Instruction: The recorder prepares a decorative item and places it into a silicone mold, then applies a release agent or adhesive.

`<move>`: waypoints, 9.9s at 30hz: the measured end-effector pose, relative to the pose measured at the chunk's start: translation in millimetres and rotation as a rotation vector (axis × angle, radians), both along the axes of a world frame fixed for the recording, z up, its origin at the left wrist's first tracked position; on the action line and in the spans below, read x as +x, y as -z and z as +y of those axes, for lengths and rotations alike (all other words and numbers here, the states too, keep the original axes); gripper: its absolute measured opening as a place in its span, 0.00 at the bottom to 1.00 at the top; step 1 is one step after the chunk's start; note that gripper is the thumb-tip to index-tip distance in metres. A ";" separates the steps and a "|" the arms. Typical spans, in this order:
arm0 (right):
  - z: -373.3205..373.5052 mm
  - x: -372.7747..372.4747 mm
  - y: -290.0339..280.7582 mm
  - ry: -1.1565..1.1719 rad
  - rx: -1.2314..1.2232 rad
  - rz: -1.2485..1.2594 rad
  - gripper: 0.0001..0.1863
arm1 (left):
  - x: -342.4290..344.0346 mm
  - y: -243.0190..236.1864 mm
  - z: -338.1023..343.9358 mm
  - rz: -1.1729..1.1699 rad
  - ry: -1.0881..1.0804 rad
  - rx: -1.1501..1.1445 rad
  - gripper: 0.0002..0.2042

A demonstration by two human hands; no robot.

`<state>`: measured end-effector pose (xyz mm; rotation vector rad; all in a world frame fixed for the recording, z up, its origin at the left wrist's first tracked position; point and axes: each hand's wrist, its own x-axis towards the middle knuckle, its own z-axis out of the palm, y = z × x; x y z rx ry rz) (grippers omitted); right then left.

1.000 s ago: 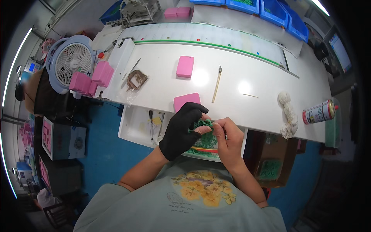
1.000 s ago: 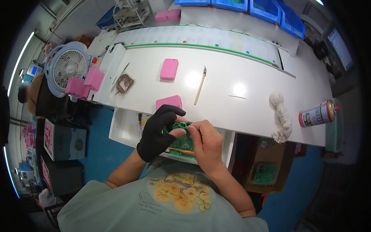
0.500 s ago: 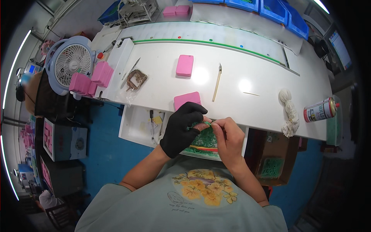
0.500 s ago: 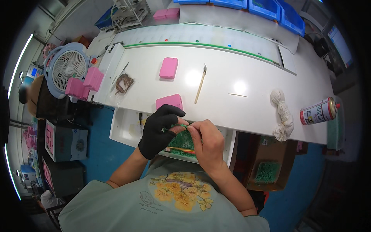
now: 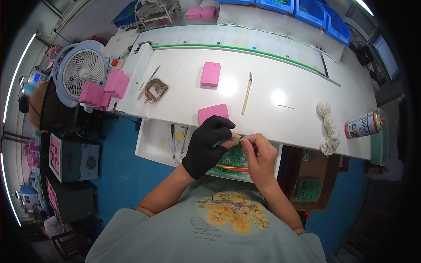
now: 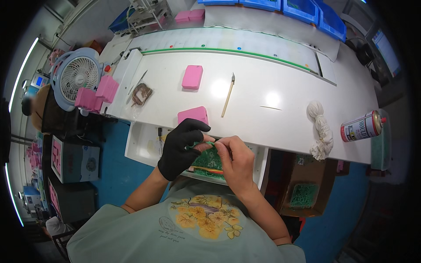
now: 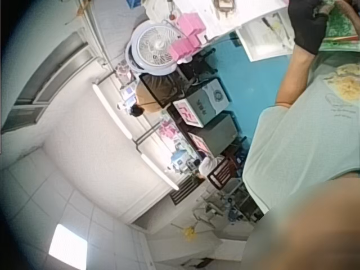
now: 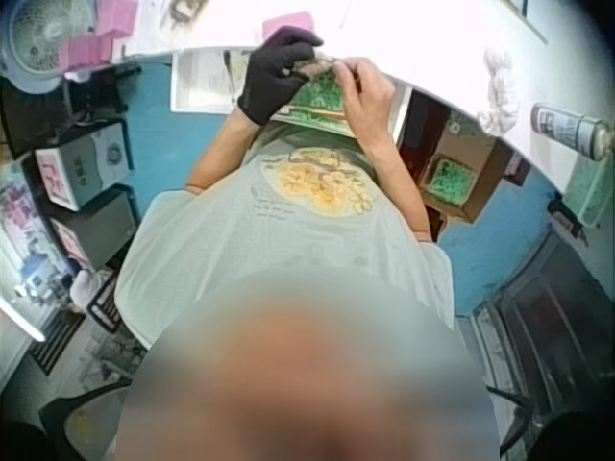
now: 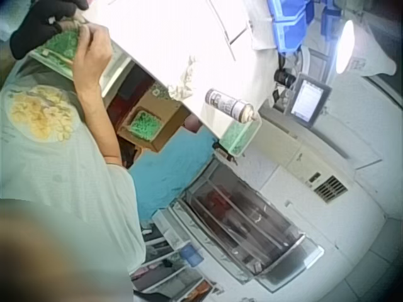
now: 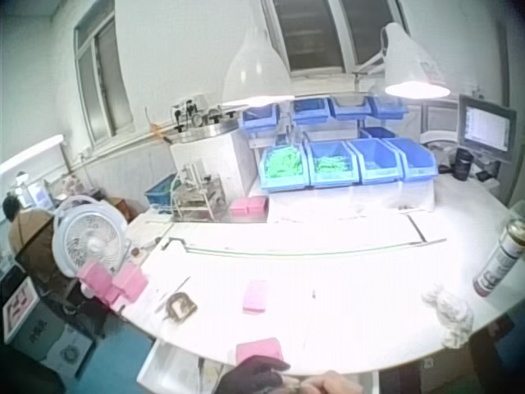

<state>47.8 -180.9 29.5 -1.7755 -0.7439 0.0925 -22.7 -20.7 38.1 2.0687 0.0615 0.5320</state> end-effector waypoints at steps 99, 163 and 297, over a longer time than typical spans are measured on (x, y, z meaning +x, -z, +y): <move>-0.8 -1.0 16.6 -0.001 0.146 0.250 0.04 | -5.3 -6.1 3.8 0.083 -0.037 -0.114 0.10; -352.9 213.8 -104.9 1.285 0.264 -0.506 0.14 | -7.0 17.1 67.2 0.104 -0.055 0.476 0.41; 20.7 12.7 -5.8 -0.093 0.362 0.654 0.13 | 20.3 22.7 -24.1 0.000 -0.055 -0.734 0.15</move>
